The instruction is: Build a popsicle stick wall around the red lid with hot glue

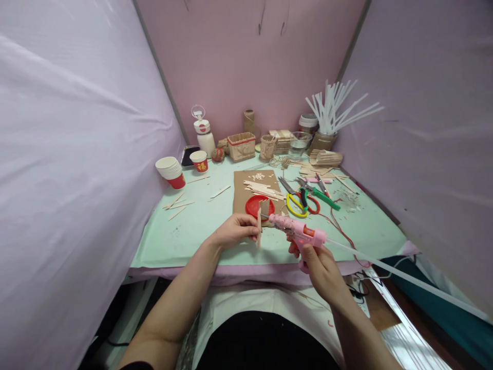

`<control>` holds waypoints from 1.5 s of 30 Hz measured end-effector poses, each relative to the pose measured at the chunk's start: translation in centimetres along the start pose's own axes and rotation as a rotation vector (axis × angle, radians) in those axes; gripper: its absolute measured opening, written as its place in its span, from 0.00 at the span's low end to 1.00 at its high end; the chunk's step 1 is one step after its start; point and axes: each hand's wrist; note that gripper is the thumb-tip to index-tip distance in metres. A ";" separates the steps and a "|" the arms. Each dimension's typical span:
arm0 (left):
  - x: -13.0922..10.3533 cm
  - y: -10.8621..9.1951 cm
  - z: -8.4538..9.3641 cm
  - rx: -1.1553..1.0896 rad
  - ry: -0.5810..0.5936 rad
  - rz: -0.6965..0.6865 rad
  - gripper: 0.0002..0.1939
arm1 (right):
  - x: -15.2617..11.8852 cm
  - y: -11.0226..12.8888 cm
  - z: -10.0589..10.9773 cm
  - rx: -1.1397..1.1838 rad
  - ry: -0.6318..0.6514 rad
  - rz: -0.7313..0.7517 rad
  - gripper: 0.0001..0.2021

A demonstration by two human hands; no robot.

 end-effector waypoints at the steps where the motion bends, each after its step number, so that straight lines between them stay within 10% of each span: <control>1: 0.0 0.0 0.0 -0.002 -0.001 0.001 0.17 | 0.0 0.0 0.0 0.001 0.001 -0.003 0.26; 45: 0.4 -0.2 0.6 -0.190 -0.276 -0.115 0.18 | -0.4 -0.4 -0.1 -0.085 0.098 -0.047 0.26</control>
Point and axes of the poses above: each hand's wrist, its own x-axis towards the middle knuckle, its own z-axis out of the back of the hand, y = z × x, and after that the axes turned 1 degree about -x, right-handed
